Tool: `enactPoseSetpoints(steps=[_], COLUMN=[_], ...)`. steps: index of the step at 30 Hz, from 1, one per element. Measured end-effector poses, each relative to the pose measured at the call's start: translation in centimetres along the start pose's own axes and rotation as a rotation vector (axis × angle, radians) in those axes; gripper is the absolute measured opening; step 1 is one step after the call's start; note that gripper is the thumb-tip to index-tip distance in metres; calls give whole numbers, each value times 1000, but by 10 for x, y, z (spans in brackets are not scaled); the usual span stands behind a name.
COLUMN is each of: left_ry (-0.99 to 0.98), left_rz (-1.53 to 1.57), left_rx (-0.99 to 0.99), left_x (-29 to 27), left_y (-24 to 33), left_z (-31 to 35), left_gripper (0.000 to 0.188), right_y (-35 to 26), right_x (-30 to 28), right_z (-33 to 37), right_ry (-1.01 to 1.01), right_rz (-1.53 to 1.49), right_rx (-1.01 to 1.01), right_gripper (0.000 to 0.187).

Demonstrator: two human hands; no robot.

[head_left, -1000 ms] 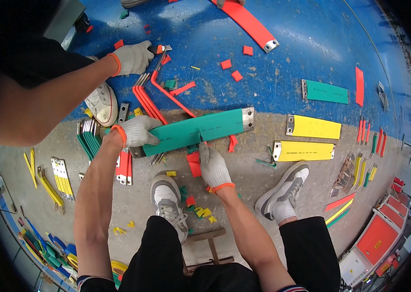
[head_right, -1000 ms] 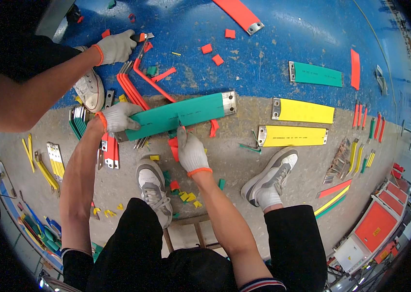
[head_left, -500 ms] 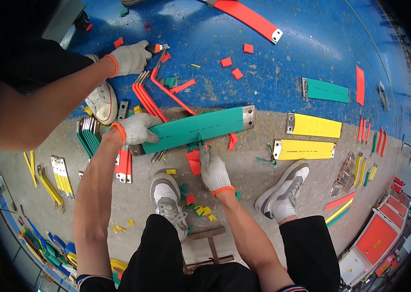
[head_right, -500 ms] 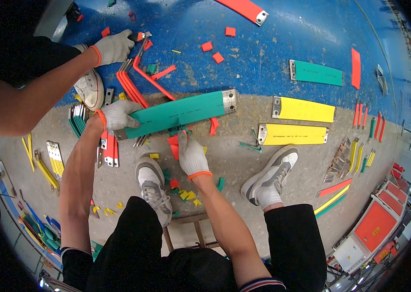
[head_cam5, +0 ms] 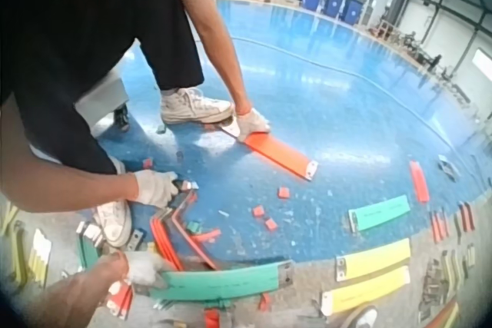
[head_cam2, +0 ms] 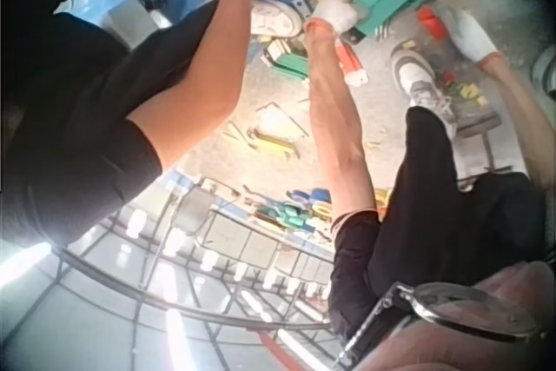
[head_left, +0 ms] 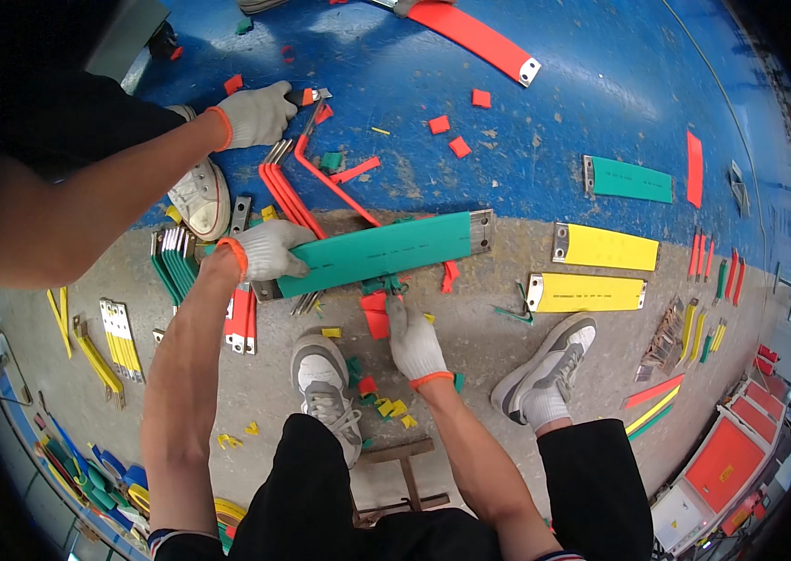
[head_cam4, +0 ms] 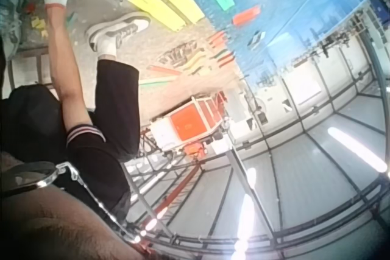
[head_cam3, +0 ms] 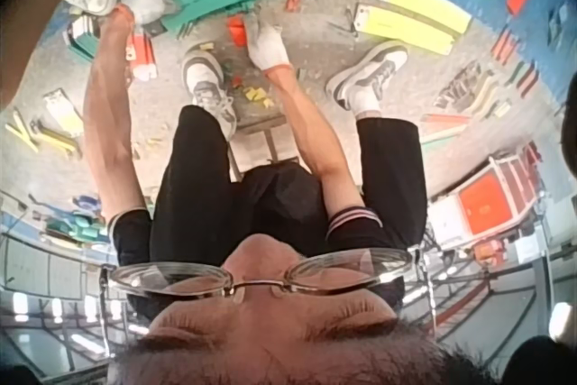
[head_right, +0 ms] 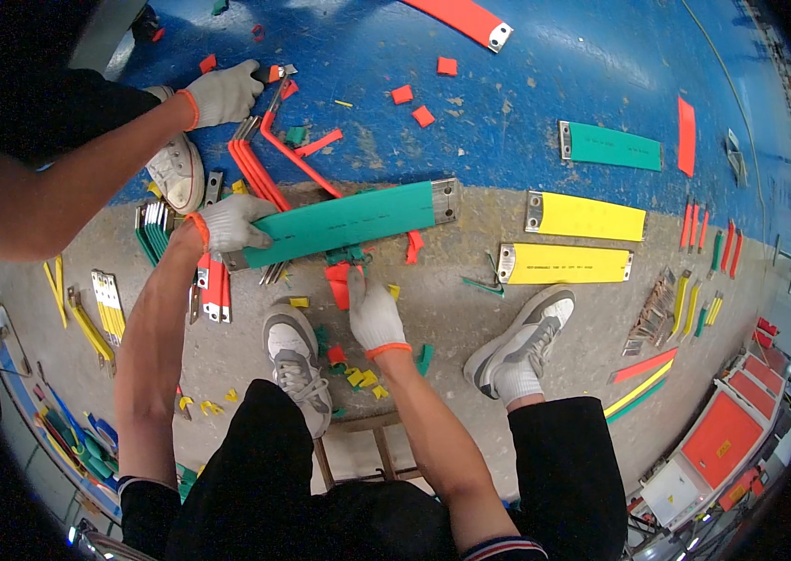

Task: The person sits on the floor and uses a utility knife to cut a green plastic strip attached to a metal bracket. They repeatedly score and snap off small pieces, discarding them onto the floor.

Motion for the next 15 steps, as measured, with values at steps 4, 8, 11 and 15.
enactPoseSetpoints(steps=[4, 8, 11, 15], left_ry=[49, 78, 288, 483], left_rz=[-56, -48, -64, -102], left_rx=[68, 63, 199, 207], left_x=[-2, 14, 15, 37], left_y=[-1, -9, -9, -3], left_z=[-4, 9, 14, 35], left_gripper=[48, 44, 31, 32], right_y=[34, 9, -41, -61], right_x=[8, -2, -16, -10], right_z=[18, 40, 19, 21], right_ry=[49, 45, 27, -17], right_rz=[-21, -175, -146, -94], right_rx=[-40, 31, -64, -103], right_gripper=[50, 48, 46, 43])
Point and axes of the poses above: each hand's wrist, its own z-axis away from the middle knuckle, its own x-axis out of the palm, y = z × x, the point moved 5 cm from there along -z, towards the middle knuckle, and after that the axes turned 11 degrees about -x, right-handed, at the moved point
